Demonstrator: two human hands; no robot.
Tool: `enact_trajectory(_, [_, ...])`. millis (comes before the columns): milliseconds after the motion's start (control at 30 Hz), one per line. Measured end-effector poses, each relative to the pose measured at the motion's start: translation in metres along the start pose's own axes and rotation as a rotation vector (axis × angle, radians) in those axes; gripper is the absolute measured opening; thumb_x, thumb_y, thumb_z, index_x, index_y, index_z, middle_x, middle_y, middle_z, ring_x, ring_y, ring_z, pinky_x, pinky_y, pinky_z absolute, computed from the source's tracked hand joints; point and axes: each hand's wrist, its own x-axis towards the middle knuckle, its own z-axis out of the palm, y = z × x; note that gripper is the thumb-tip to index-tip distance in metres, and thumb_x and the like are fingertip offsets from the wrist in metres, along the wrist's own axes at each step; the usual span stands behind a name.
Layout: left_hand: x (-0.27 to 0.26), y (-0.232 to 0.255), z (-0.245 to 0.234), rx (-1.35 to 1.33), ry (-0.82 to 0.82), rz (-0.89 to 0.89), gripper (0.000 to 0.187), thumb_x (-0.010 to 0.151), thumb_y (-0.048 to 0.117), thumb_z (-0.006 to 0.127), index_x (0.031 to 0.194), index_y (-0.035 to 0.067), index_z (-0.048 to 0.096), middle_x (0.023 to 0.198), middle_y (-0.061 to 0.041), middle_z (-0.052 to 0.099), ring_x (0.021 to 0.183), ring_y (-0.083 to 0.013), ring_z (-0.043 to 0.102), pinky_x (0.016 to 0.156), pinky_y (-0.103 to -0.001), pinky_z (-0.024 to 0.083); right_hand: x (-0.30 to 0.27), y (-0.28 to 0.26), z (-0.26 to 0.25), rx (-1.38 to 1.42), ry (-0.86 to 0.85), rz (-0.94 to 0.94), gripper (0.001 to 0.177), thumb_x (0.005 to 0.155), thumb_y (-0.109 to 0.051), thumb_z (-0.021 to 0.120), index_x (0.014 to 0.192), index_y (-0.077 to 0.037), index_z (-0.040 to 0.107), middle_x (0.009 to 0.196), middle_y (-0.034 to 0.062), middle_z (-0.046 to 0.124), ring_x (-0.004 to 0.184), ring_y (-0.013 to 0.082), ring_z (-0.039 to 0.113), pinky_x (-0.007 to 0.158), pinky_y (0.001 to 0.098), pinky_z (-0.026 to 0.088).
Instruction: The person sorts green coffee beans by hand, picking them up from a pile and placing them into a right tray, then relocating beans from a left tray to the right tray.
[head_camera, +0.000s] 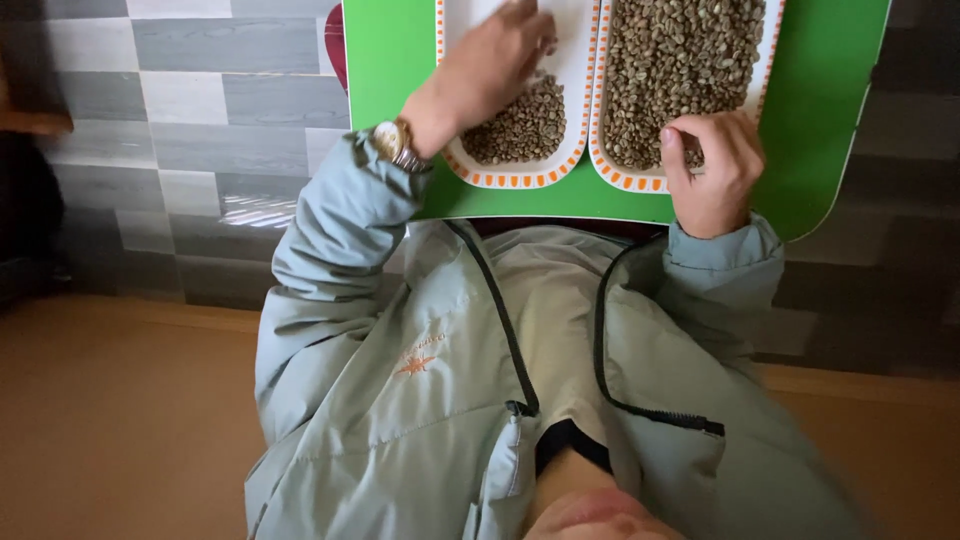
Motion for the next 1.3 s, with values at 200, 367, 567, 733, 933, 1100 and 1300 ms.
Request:
enact_trajectory(200, [0.024,-0.04,0.045,0.171,0.078,0.033,0.018,0.097,0.004,0.064,0.114,-0.002,0.069,0.103,-0.014,0.072,0.068,-0.0204,0.064,0.063,-0.027,0.06,-0.004,0.008,0.001,-0.003,-0.014,0.005,0.015,0.093,0.014,0.081,0.099,0.006,0.069,0.089,0.0148,0.068,0.08,0.0287,0.058,0.076,0.0424,0.05])
enact_trajectory(367, [0.005,-0.009,0.025,0.025,-0.115,0.011,0.012,0.091,0.002,0.068,0.102,-0.002,0.063,0.103,-0.015,0.059,0.088,-0.0309,0.061,0.08,-0.041,0.056,0.004,-0.006,-0.01,0.007,-0.031,0.008,0.015,0.093,0.015,0.079,0.1,0.008,0.069,0.091,0.0174,0.067,0.081,0.0326,0.057,0.078,0.0446,0.049])
enact_trajectory(567, [-0.004,-0.012,-0.009,-0.198,-0.232,-0.048,0.004,0.097,0.0,0.064,0.101,0.0,0.065,0.105,-0.013,0.063,0.083,-0.0281,0.065,0.075,-0.039,0.059,0.008,-0.012,-0.015,-0.006,-0.018,-0.012,0.014,0.093,0.014,0.079,0.1,0.007,0.07,0.089,0.0156,0.069,0.079,0.0306,0.058,0.076,0.0429,0.05])
enact_trajectory(733, [-0.004,-0.066,0.027,0.057,0.132,-0.13,0.007,0.094,0.011,0.072,0.091,0.005,0.069,0.07,-0.01,0.067,0.045,-0.0258,0.056,0.042,-0.039,0.047,0.007,-0.014,-0.017,-0.036,-0.058,0.004,0.015,0.093,0.011,0.08,0.098,0.004,0.068,0.089,0.0142,0.069,0.079,0.0296,0.059,0.076,0.043,0.051])
enact_trajectory(933, [0.007,-0.05,0.048,0.137,-0.096,-0.134,0.028,0.094,-0.002,0.054,0.12,-0.011,0.055,0.09,-0.015,0.065,0.053,-0.0197,0.047,0.044,-0.031,0.046,0.016,-0.031,-0.025,-0.024,-0.059,-0.023,0.015,0.09,0.014,0.079,0.099,0.006,0.069,0.088,0.0146,0.069,0.077,0.0292,0.058,0.072,0.0414,0.05])
enact_trajectory(1100, [-0.016,-0.011,0.015,0.057,-0.365,-0.157,0.02,0.107,0.012,0.054,0.109,-0.004,0.065,0.109,-0.014,0.066,0.081,-0.0299,0.065,0.082,-0.039,0.058,0.017,-0.033,-0.029,-0.012,-0.07,-0.036,0.013,0.092,0.014,0.078,0.1,0.008,0.069,0.09,0.0167,0.068,0.079,0.0311,0.058,0.074,0.0428,0.05])
enact_trajectory(1300, [-0.027,-0.025,-0.013,-0.082,-0.191,-0.143,0.01,0.099,0.004,0.064,0.108,0.002,0.067,0.096,-0.011,0.069,0.069,-0.0253,0.064,0.063,-0.035,0.056,0.02,-0.039,-0.031,-0.013,-0.071,-0.054,0.012,0.093,0.013,0.077,0.101,0.008,0.069,0.091,0.0172,0.069,0.079,0.0319,0.058,0.075,0.0435,0.05])
